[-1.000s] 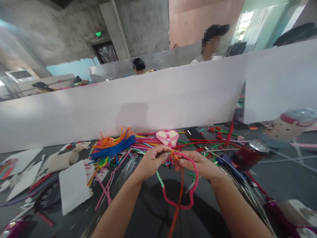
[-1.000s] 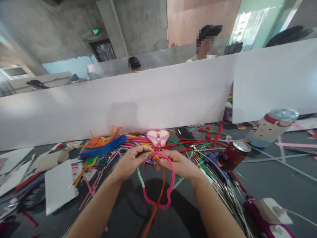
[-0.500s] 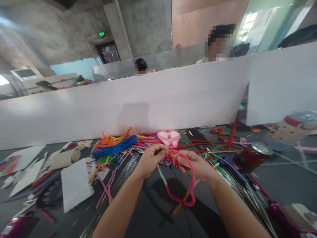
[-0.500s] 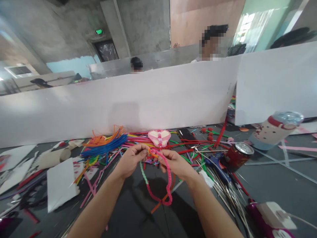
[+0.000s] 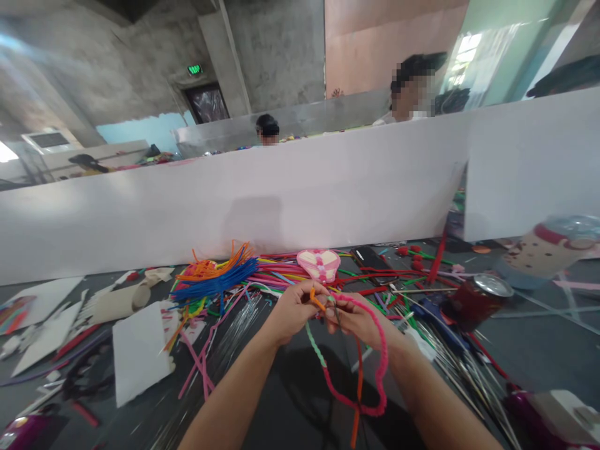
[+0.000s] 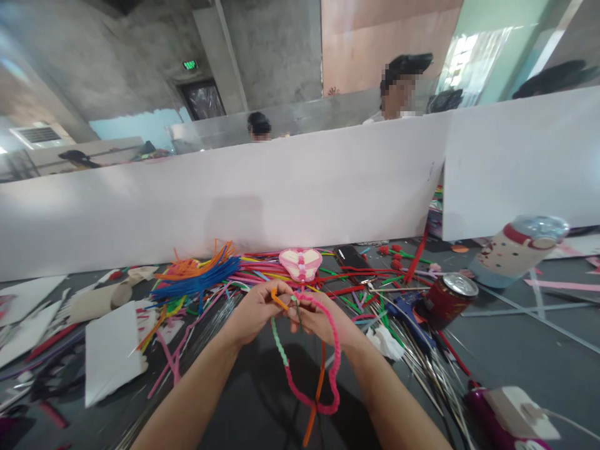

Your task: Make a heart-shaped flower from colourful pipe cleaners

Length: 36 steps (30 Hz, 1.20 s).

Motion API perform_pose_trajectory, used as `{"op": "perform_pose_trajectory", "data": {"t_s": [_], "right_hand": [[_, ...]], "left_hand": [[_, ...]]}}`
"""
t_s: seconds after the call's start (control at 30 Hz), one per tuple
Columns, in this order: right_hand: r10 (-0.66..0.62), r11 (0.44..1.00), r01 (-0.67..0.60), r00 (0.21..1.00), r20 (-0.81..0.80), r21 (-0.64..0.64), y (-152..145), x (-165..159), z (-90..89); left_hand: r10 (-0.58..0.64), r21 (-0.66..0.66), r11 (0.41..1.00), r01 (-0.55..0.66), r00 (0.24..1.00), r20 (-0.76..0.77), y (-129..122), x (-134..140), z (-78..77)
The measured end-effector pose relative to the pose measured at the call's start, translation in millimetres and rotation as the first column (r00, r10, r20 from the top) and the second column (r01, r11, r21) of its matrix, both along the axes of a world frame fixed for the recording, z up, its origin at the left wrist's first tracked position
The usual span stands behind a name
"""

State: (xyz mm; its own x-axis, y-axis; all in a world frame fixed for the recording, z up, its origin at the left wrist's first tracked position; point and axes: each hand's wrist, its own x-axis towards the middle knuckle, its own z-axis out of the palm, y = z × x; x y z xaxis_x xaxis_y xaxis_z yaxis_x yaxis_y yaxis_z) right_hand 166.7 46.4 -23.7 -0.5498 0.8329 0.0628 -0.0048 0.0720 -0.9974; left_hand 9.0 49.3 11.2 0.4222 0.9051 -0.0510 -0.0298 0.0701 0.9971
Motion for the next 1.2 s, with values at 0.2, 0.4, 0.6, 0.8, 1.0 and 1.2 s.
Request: {"op": "perform_pose_trajectory", "data": {"t_s": [0.2,0.4,0.6,0.8,1.0,1.2], "right_hand": [[-0.050,0.999,0.050,0.997,-0.066,-0.005,6,8,-4.8],[0.057,0.988,-0.064,0.997,-0.050,-0.139,15,28,-12.1],[0.090,0.980,-0.101,0.994,-0.068,-0.174,18,27,-22.5],[0.160,0.973,-0.153,0.987,0.029,-0.173,17,24,-25.9],[0.084,0.985,-0.068,0.991,0.099,-0.157,15,30,-14.1],[-0.006,0.984,0.016,0.998,0.055,-0.180,17,28,-11.8]], "left_hand": [[0.091,0.053,0.995,-0.090,0.996,-0.014,3,-4,0.3],[0.115,0.019,0.993,-0.115,0.993,-0.017,6,-12,-5.4],[0.138,0.078,0.988,-0.133,0.988,-0.066,6,-6,-6.2],[0.120,0.117,0.987,-0.110,0.989,-0.088,8,-6,-7.2],[0.091,0.099,0.992,-0.073,0.976,-0.196,8,-10,-3.1],[0.049,-0.056,0.997,-0.056,0.992,-0.119,11,-19,-7.2]]}}
